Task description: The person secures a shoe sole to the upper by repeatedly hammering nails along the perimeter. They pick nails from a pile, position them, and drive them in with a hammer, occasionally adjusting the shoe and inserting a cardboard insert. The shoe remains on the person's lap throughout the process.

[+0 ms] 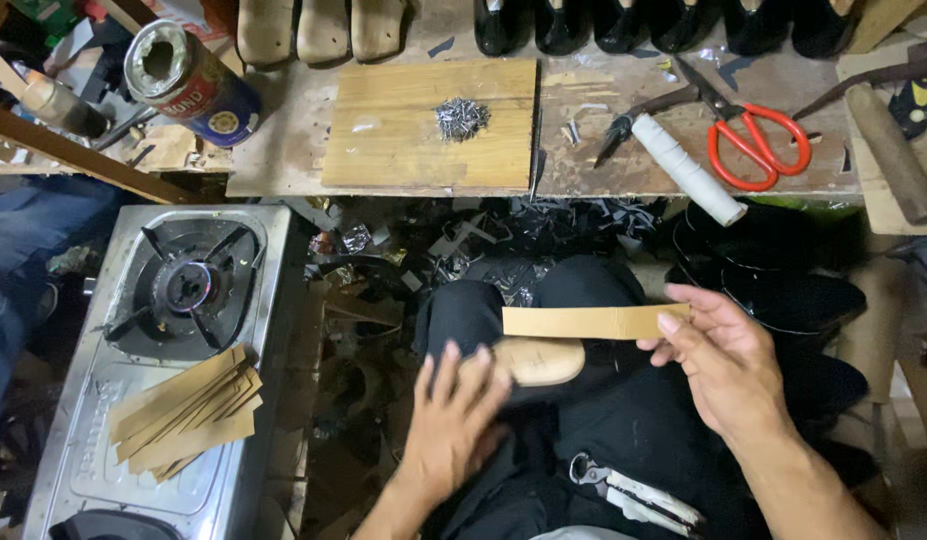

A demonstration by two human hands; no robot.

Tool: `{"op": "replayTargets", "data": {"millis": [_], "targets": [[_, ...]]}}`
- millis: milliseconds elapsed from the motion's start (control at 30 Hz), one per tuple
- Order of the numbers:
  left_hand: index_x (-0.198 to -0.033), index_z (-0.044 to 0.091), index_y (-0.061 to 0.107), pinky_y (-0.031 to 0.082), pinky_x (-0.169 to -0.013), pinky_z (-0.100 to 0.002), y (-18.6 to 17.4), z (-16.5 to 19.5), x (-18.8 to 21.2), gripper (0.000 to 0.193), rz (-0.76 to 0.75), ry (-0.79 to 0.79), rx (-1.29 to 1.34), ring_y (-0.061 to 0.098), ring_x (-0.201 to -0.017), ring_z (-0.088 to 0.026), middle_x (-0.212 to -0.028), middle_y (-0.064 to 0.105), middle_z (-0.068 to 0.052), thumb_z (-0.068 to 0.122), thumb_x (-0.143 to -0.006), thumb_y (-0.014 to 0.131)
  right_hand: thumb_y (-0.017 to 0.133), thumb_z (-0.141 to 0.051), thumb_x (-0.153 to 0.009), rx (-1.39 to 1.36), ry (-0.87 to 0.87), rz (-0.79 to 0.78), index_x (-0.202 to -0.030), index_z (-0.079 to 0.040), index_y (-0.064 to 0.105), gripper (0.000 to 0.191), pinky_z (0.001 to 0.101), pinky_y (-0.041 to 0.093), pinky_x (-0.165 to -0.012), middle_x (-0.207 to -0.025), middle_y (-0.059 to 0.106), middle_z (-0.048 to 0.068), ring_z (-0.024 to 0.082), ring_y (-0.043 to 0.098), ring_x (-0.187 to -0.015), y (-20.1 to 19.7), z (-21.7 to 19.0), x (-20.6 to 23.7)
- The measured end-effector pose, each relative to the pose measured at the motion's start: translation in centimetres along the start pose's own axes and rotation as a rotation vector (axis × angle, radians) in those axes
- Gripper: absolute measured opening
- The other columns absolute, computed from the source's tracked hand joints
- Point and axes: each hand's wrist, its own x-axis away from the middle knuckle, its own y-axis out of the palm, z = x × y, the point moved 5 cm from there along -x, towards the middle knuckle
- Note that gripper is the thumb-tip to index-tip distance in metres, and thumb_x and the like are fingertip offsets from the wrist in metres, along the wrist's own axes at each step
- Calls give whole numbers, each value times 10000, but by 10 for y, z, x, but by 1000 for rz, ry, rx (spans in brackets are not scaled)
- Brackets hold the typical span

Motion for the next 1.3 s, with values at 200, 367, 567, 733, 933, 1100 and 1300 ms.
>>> {"op": "replayTargets", "data": {"millis": [200,367,567,733,933,1100,1300], "targets": [[-1415,47,595,504,-1046,-351,21,-72,-18,493,153,-572,895,663,-1247,-235,-1354,695,-143,217,-967,711,648,-17,-946,-15,88,-52,-1306,57,582,372,316,553,-678,-984,708,169,219,698,-815,-1,20,-8],[-1429,57,567,538,-773,-293,52,-87,-23,470,77,-805,1231,630,-877,-126,-1005,681,-60,254,-1003,596,650,-31,-937,-7,206,-113,-1283,51,594,360,315,550,-661,-987,707,158,214,705,-808,17,48,-22],[-1440,60,546,464,-847,-232,60,-89,-18,428,160,-657,1240,535,-924,-75,-1004,600,13,271,-1072,491,652,-36,-933,162,198,-148,-1283,51,590,366,284,547,-643,-995,721,153,184,703,-788,34,60,-52],[-1437,68,550,430,-831,-228,60,-87,-14,431,152,-675,1192,499,-898,-75,-983,576,21,290,-1073,480,650,-30,-930,328,136,-192,-1281,54,598,365,269,546,-604,-967,737,149,170,721,-760,41,60,-78],[-1423,70,536,442,-906,-228,62,-88,-15,419,187,-678,1249,539,-967,-67,-1045,617,23,293,-1071,487,652,13,-903,382,162,-227,-1264,48,622,364,259,529,-566,-958,730,150,158,701,-718,45,69,-94],[-1362,50,573,483,-877,-241,69,-86,-19,397,265,-749,1259,574,-946,-70,-1040,658,7,252,-1021,599,663,0,-903,394,149,-216,-1245,46,624,347,253,536,-568,-946,735,133,141,700,-707,46,71,-93],[-1274,12,609,502,-761,-250,74,-77,-25,391,362,-878,1294,582,-819,-82,-931,667,-25,174,-939,729,666,-14,-916,469,119,-148,-1231,47,626,323,245,560,-597,-940,740,119,119,708,-718,51,63,-81]]}}
